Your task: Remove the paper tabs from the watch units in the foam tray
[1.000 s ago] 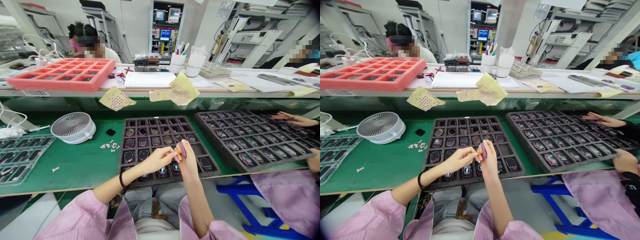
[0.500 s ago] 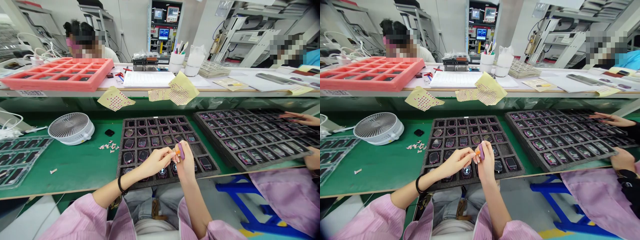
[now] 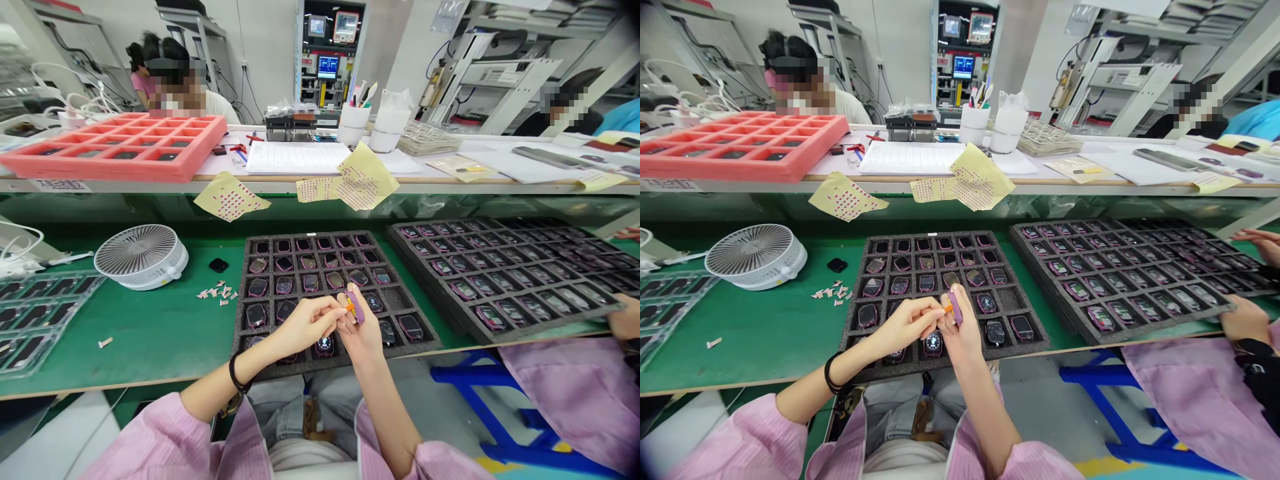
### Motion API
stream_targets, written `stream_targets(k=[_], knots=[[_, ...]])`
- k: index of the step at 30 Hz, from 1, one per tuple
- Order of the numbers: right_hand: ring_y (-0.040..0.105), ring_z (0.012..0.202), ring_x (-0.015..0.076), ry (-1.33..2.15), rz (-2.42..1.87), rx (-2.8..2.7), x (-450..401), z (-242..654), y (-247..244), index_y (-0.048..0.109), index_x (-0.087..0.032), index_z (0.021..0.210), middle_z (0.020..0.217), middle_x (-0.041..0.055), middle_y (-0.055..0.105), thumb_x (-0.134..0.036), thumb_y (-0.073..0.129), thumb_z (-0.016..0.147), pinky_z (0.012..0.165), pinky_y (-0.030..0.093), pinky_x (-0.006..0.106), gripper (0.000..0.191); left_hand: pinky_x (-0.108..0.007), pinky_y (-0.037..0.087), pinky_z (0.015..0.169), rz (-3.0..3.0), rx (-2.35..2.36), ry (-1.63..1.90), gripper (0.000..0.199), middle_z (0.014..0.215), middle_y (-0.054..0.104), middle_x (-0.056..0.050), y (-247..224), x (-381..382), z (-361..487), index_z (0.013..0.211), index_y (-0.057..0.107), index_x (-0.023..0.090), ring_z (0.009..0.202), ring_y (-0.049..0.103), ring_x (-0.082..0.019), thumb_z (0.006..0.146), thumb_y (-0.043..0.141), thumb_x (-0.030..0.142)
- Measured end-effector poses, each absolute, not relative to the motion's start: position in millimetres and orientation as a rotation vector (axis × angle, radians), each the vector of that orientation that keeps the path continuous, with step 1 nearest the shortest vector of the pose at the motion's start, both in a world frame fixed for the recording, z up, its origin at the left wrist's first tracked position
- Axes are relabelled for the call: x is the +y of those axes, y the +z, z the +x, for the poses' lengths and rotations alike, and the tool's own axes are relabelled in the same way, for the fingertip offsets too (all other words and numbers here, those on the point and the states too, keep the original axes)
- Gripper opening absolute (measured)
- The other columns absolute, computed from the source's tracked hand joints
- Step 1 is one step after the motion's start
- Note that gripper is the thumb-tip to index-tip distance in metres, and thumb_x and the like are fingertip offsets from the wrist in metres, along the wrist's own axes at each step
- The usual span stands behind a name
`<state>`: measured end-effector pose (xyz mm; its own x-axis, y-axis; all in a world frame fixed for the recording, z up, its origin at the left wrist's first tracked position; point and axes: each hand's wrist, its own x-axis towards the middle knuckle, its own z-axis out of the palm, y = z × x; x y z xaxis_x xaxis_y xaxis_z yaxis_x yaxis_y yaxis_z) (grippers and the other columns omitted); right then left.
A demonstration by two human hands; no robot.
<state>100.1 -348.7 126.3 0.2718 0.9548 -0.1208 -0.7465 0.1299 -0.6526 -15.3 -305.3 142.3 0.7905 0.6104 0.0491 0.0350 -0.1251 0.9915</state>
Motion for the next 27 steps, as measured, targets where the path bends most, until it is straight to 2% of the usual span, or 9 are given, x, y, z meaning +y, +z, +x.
stream_targets(k=[4,9,13,16,18,22,24,27], knots=[[0.015,0.034,0.0020,1.278,-0.690,-0.354,-349.4,96.6,125.9,0.038,-0.020,0.063,0.044,-0.0123,0.032,-0.038,0.073,0.073,0.033,0.024,0.013,0.041,-0.019,0.029,0.046,1.598,0.554,0.523,0.037,0.049,0.040,0.007,139.6,-306.7,-19.1,0.076,0.057,0.014,0.045,0.033,-0.006,0.088,0.049,0.048],[0.016,0.033,0.0021,1.317,-0.673,-0.342,-348.1,93.1,127.2,0.037,-0.020,0.060,0.042,-0.0116,0.031,-0.038,0.075,0.069,0.030,0.021,0.012,0.044,-0.019,0.027,0.044,1.476,0.535,0.527,0.038,0.046,0.039,0.008,140.8,-308.6,-20.1,0.073,0.054,0.014,0.042,0.031,-0.005,0.085,0.052,0.051],[0.014,0.031,0.0017,1.376,-0.658,-0.370,-344.6,90.9,126.3,0.039,-0.021,0.061,0.044,-0.0115,0.032,-0.039,0.072,0.072,0.027,0.014,0.013,0.040,-0.018,0.027,0.043,1.441,0.541,0.542,0.041,0.044,0.040,0.008,143.4,-309.9,-21.4,0.072,0.054,0.015,0.040,0.032,-0.005,0.083,0.053,0.054],[0.013,0.031,0.0015,1.384,-0.676,-0.343,-341.3,90.3,122.5,0.038,-0.021,0.061,0.044,-0.0119,0.031,-0.039,0.071,0.072,0.027,0.014,0.013,0.039,-0.018,0.028,0.043,1.449,0.580,0.559,0.040,0.044,0.039,0.008,141.1,-307.9,-21.9,0.072,0.053,0.015,0.040,0.031,-0.005,0.084,0.052,0.052],[0.014,0.031,0.0014,1.323,-0.733,-0.302,-340.2,87.9,119.9,0.039,-0.021,0.062,0.044,-0.0122,0.030,-0.039,0.071,0.073,0.028,0.017,0.013,0.038,-0.018,0.030,0.045,1.454,0.602,0.589,0.040,0.047,0.040,0.008,136.8,-305.3,-21.4,0.070,0.051,0.016,0.042,0.033,-0.005,0.085,0.051,0.052],[0.034,0.039,0.0031,1.124,-0.931,-0.314,-343.2,74.3,117.7,0.049,-0.022,0.077,0.058,-0.0088,0.046,-0.040,0.072,0.072,0.033,0.027,0.012,0.030,-0.020,0.036,0.053,1.601,0.715,0.705,0.038,0.061,0.048,0.004,129.2,-303.6,-19.6,0.070,0.048,0.016,0.055,0.043,-0.008,0.085,0.054,0.050],[0.038,0.043,0.0047,1.053,-0.999,-0.411,-345.4,69.3,117.1,0.050,-0.024,0.081,0.063,-0.0075,0.048,-0.042,0.070,0.074,0.034,0.029,0.014,0.028,-0.020,0.035,0.055,1.729,0.773,0.718,0.035,0.063,0.047,0.004,130.2,-305.7,-20.6,0.067,0.046,0.016,0.058,0.042,-0.008,0.087,0.052,0.045],[0.036,0.041,0.0055,0.820,-1.064,-0.585,-346.7,84.6,115.2,0.049,-0.025,0.083,0.064,-0.0077,0.045,-0.044,0.063,0.081,0.035,0.029,0.017,0.024,-0.020,0.029,0.052,1.872,0.849,0.734,0.034,0.059,0.040,0.005,139.1,-308.5,-33.2,0.064,0.041,0.018,0.054,0.035,-0.008,0.090,0.045,0.040]])
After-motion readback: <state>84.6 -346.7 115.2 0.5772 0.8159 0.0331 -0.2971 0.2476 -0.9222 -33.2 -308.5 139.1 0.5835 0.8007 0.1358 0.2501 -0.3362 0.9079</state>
